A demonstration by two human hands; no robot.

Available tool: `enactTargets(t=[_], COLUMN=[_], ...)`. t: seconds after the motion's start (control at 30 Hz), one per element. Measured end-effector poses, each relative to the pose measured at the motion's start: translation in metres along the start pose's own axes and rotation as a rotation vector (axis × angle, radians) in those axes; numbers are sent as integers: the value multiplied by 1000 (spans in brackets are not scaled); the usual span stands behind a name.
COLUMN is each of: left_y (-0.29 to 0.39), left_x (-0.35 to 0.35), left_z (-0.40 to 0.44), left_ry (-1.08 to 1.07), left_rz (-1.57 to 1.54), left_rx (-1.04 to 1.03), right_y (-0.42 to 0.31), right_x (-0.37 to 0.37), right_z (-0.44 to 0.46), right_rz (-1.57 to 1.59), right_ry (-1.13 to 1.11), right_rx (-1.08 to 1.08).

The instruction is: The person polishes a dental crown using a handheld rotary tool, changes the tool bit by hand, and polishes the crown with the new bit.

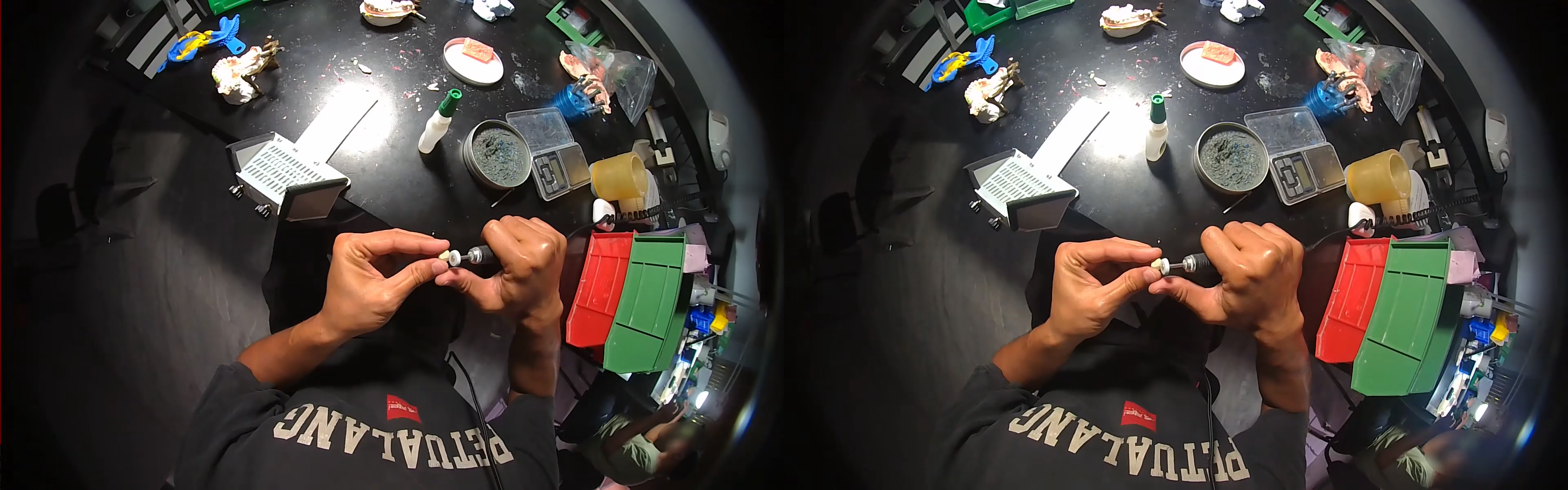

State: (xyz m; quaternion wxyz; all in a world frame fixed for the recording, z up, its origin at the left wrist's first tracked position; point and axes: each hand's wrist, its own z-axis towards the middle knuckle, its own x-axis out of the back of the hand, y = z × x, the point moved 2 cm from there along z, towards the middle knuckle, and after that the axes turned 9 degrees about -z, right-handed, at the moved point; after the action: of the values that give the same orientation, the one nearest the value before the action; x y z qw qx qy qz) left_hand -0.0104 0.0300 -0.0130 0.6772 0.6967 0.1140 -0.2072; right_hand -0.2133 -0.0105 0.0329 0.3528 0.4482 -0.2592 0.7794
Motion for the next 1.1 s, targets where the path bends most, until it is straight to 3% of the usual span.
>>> enactTargets(t=[0.2, 0.5, 1.1], left_y=[-3, 1, 0], left_x=[-1, 2, 1], left_z=[0, 1, 2], left_ry=[36, 37, 27], left_rz=[-113, 69, 32], left_rx=[15, -56, -50], right_y=[-1, 0, 2], right_x=[2, 1, 0], right_z=[0, -1, -3], right_rz=[-5, -7, -17], right_ry=[-6, -21, -34], right_rx=[-17, -12, -9])
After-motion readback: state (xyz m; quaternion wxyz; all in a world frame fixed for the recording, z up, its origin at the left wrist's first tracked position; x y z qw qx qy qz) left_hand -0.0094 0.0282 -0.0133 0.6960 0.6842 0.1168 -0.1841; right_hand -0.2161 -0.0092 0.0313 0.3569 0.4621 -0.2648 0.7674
